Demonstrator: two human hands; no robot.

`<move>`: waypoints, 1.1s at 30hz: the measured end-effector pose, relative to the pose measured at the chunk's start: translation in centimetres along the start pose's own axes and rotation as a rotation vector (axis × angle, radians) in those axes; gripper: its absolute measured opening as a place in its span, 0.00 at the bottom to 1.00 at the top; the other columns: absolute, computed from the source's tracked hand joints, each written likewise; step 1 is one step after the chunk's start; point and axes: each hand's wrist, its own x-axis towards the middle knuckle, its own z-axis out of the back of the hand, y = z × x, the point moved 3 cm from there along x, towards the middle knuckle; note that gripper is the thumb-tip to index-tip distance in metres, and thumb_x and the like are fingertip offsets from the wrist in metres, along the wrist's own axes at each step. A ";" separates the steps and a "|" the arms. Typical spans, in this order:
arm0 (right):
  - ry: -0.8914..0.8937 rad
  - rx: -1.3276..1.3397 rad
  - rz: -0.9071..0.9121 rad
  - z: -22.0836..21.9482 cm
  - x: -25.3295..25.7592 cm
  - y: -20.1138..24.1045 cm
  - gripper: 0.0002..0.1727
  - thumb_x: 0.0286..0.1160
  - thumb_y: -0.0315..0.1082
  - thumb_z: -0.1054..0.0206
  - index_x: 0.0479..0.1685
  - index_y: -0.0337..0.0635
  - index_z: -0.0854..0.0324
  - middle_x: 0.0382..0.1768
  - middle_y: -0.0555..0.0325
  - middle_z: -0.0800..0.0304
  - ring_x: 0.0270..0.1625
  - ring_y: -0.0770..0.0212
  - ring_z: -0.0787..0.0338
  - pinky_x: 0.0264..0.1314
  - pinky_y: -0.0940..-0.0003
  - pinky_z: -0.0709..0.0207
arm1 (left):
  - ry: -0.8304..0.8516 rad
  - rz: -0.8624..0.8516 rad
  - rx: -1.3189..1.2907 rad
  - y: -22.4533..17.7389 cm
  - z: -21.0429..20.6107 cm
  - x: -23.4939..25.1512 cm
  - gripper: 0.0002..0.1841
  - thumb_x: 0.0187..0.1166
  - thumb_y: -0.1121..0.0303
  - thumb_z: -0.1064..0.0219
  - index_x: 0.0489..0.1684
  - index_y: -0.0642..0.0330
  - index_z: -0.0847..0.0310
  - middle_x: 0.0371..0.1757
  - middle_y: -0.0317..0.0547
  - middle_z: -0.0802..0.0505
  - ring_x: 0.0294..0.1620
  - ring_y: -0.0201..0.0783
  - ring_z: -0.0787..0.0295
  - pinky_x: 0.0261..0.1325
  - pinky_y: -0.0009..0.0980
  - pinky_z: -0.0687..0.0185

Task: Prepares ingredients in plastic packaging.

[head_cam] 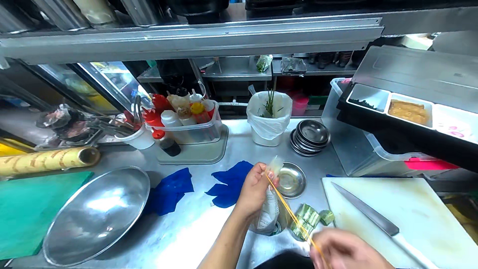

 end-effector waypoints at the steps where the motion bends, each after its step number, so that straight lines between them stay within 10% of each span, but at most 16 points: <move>1: -0.066 0.127 -0.171 0.9 0.5 -1.5 0.19 0.86 0.48 0.39 0.60 0.44 0.18 0.40 0.55 0.10 0.26 0.68 0.15 0.24 0.73 0.20 | 0.010 -0.002 0.009 0.2 -0.1 0.0 0.03 0.87 0.68 0.41 0.45 0.56 0.27 0.30 0.44 0.17 0.33 0.33 0.19 0.41 0.29 0.21; 5: -0.064 0.425 -0.331 3.1 3.4 -2.9 0.26 0.91 0.51 0.49 0.78 0.47 0.28 0.38 0.51 0.13 0.19 0.62 0.15 0.18 0.67 0.16 | 0.106 -0.053 0.331 0.6 -2.0 -0.7 0.06 0.89 0.67 0.45 0.51 0.57 0.26 0.32 0.44 0.14 0.34 0.36 0.15 0.41 0.33 0.16; 10: -0.160 0.300 -0.202 2.1 6.4 0.6 0.14 0.90 0.40 0.49 0.58 0.46 0.20 0.20 0.67 0.32 0.15 0.70 0.28 0.17 0.71 0.21 | 0.220 -0.152 0.630 0.5 -3.5 -1.6 0.07 0.88 0.69 0.44 0.55 0.58 0.25 0.36 0.39 0.10 0.36 0.31 0.11 0.43 0.33 0.11; 13: -0.159 0.383 -0.281 2.2 5.3 -0.5 0.14 0.85 0.37 0.48 0.60 0.52 0.20 0.15 0.72 0.42 0.12 0.75 0.39 0.13 0.78 0.39 | 0.226 -0.080 0.559 0.0 -2.3 -1.0 0.07 0.90 0.68 0.46 0.56 0.56 0.25 0.34 0.39 0.12 0.34 0.32 0.13 0.41 0.31 0.14; 17: -0.266 0.716 -0.251 3.4 2.8 -4.8 0.07 0.78 0.33 0.47 0.37 0.56 0.25 0.09 0.74 0.41 0.09 0.76 0.37 0.12 0.79 0.38 | 0.333 0.015 0.338 -0.4 -1.0 -0.6 0.08 0.89 0.69 0.43 0.58 0.58 0.27 0.33 0.42 0.14 0.36 0.33 0.16 0.45 0.31 0.17; 33: -0.369 0.867 -0.580 7.9 8.7 -8.7 0.16 0.86 0.39 0.55 0.28 0.51 0.27 0.09 0.72 0.40 0.07 0.79 0.40 0.09 0.85 0.44 | 0.611 0.021 0.084 -0.1 -1.0 -1.8 0.13 0.89 0.68 0.43 0.67 0.61 0.27 0.45 0.43 0.10 0.47 0.33 0.13 0.57 0.34 0.16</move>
